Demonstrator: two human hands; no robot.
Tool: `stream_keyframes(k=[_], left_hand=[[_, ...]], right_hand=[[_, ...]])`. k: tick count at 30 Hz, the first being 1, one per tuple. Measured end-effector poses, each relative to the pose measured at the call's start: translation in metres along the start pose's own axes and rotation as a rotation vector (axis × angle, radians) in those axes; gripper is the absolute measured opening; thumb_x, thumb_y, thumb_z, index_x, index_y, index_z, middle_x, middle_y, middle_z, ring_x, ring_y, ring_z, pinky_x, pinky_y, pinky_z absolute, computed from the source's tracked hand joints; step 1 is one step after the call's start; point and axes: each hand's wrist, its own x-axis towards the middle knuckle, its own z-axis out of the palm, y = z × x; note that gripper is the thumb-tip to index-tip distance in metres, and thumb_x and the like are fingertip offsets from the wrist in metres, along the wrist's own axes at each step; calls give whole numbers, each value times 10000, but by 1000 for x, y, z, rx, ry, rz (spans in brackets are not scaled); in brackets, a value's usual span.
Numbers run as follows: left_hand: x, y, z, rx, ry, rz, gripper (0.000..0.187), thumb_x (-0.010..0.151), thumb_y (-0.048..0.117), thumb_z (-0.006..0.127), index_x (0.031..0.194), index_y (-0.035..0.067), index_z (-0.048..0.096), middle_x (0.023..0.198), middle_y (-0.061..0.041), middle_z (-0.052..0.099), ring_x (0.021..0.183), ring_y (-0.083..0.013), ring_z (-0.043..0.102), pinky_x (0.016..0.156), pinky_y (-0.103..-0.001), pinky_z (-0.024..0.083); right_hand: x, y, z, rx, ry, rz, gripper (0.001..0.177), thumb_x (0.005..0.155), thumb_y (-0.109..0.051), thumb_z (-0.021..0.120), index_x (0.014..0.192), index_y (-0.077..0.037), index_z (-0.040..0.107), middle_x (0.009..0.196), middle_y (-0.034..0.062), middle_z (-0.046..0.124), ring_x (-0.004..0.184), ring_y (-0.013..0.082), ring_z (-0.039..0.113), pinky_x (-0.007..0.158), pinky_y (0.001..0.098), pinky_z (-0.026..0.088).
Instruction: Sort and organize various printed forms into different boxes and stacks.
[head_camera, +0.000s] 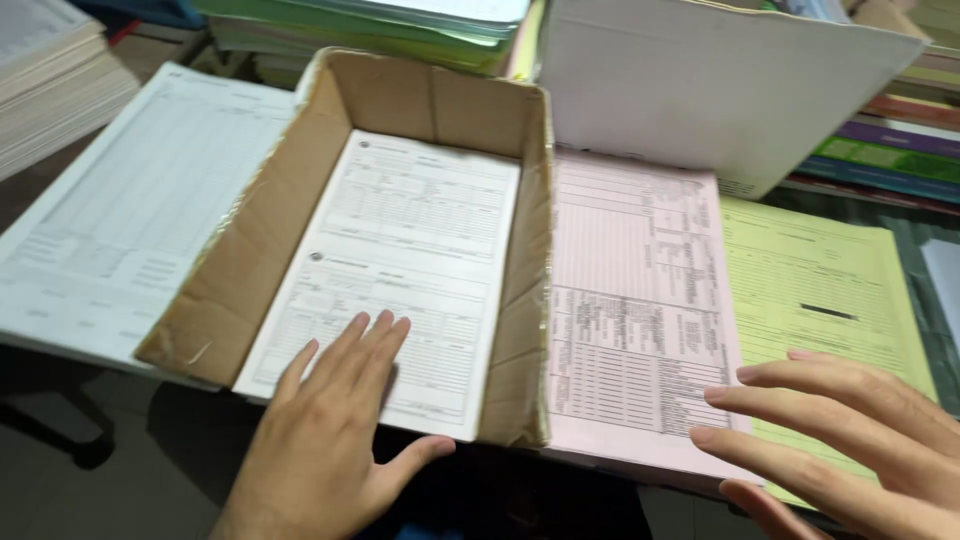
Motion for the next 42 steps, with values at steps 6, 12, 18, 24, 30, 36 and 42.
stream_keyframes(k=[6, 12, 18, 24, 30, 36, 42], left_hand=[[-65, -21, 25, 56, 1, 44, 1183, 671, 698, 862, 1604, 177, 356, 1570, 18, 498, 1442, -187, 433, 1132, -506, 313], [-68, -29, 9, -159, 224, 84, 217, 907, 140, 696, 1104, 93, 772, 1086, -43, 787, 1045, -282, 702, 1015, -633, 449], [-41, -29, -22, -18, 634, 221, 130, 972, 29, 668, 911, 72, 775, 900, -67, 750, 794, -189, 693, 756, -395, 555], [-41, -23, -19, 192, 652, 163, 246, 1004, 110, 543, 909, 136, 768, 1016, -65, 791, 491, -115, 400, 505, -244, 365], [-19, -38, -46, 179, 685, 348, 138, 993, 20, 695, 868, 77, 685, 941, -109, 748, 715, -170, 663, 745, -286, 635], [-21, -63, -82, 366, 655, 419, 196, 1090, 209, 557, 995, 158, 721, 1089, -5, 761, 836, -49, 684, 733, -140, 572], [-37, -95, -113, 329, 654, 71, 201, 897, -15, 918, 1061, 1, 802, 1086, -146, 790, 927, -214, 751, 822, -300, 661]], right_hand=[[72, -35, 17, -25, 20, -128, 329, 860, -385, 671, 1154, -255, 744, 1157, 11, 744, 1047, 258, 708, 946, 484, 536], [128, -44, 45, 60, -102, -299, 392, 909, -383, 660, 1255, -202, 689, 1160, 28, 745, 1025, 240, 683, 942, 489, 501], [150, -40, 89, 26, -276, -294, 402, 947, -402, 597, 1302, -237, 688, 1163, 11, 755, 1017, 218, 682, 933, 485, 483], [165, -42, 100, 137, -464, -268, 444, 863, -293, 645, 1301, -244, 700, 1159, 17, 778, 1008, 248, 700, 924, 515, 467], [175, -31, 104, 223, -624, -194, 608, 759, -447, 782, 1335, -272, 694, 1218, -23, 785, 896, 261, 719, 861, 469, 464], [183, -25, 112, 193, -757, -253, 1526, 663, -938, 1041, 1720, -300, 143, 1697, 242, 28, 1492, 447, 102, 1072, 625, 174], [248, -59, 129, 109, -672, -60, 939, 954, -660, 454, 1689, -347, -40, 1685, 220, -223, 1502, 455, -125, 1065, 708, 8]])
